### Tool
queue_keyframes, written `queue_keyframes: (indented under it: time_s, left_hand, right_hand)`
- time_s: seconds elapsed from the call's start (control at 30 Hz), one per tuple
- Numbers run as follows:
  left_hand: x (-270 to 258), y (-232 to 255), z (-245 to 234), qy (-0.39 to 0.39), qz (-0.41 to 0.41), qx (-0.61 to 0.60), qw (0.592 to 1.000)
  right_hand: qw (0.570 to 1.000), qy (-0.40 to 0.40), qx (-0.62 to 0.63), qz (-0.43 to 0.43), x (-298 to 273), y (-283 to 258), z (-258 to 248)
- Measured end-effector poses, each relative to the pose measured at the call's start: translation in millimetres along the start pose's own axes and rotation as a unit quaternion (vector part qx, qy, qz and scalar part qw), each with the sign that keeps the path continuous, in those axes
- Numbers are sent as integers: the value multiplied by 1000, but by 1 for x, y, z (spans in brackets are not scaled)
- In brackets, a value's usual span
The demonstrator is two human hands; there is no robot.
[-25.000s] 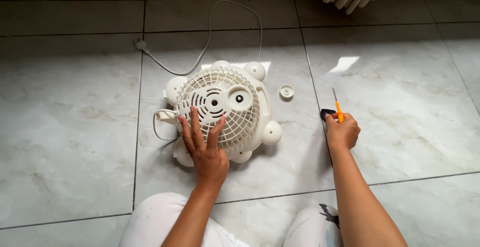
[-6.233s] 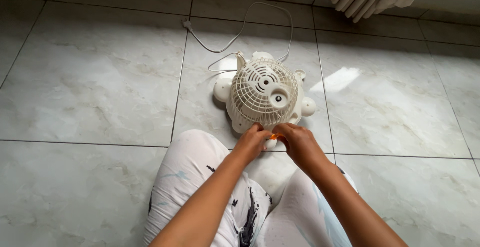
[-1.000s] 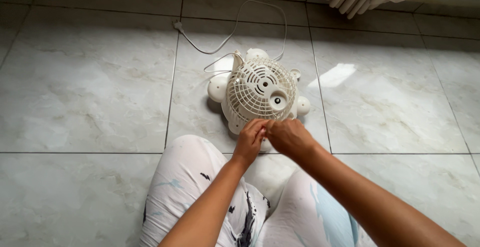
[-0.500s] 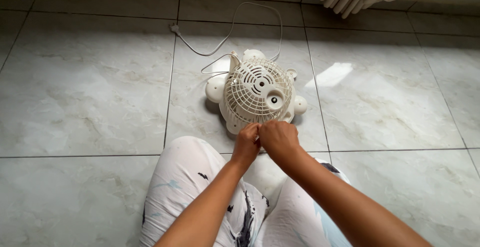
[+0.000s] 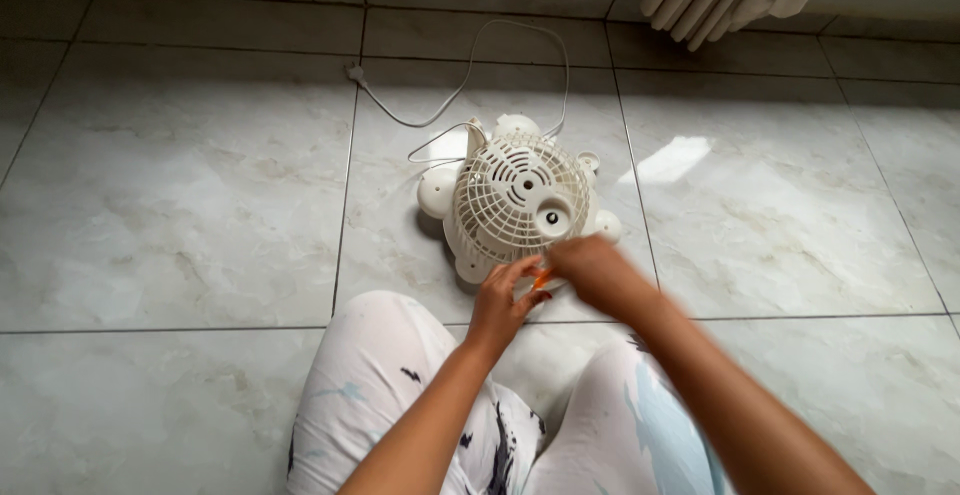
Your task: The person disassembles a small panda-shaped electric fan by removing the front grille and central cap, then reassembles it by replacing the cap and grille. The person uses an orange screwdriver to loosen screws on the fan's base and hands to manipulate the grille and cap.
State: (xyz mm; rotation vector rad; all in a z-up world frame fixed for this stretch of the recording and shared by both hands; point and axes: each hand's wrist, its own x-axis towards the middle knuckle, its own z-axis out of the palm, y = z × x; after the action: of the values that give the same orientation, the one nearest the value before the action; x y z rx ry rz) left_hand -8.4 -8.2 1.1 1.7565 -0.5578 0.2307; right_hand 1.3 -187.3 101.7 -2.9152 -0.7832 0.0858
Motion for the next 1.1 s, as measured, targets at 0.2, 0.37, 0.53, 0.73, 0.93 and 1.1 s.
queue_keyframes:
  time_s: [0.2,0.37,0.53,0.73,0.93,1.1]
  left_hand:
    - [-12,-43,9,120,-227,-35,966]
    - [-26,-84,12,177,-596,-233,748]
    - [-23,-84,25,19,-669,-425,610]
    - [-7,-83,36,-44,-588,-451,670]
    - [7,-69,28,-57,-585,-336,736]
    - [51,-17,-34,-23,-596,-358,719]
  right_hand:
    - [753,180,482,411,-105,137,-18]
    - [460,327,578,589,-163,170,118]
    - [342,331,560,678,-162,168,188]
    - [465,294,515,657,-150,158,178]
    - [754,171,100,626,-128,120,138]
    - [876,281,309,243,-51,71,67]
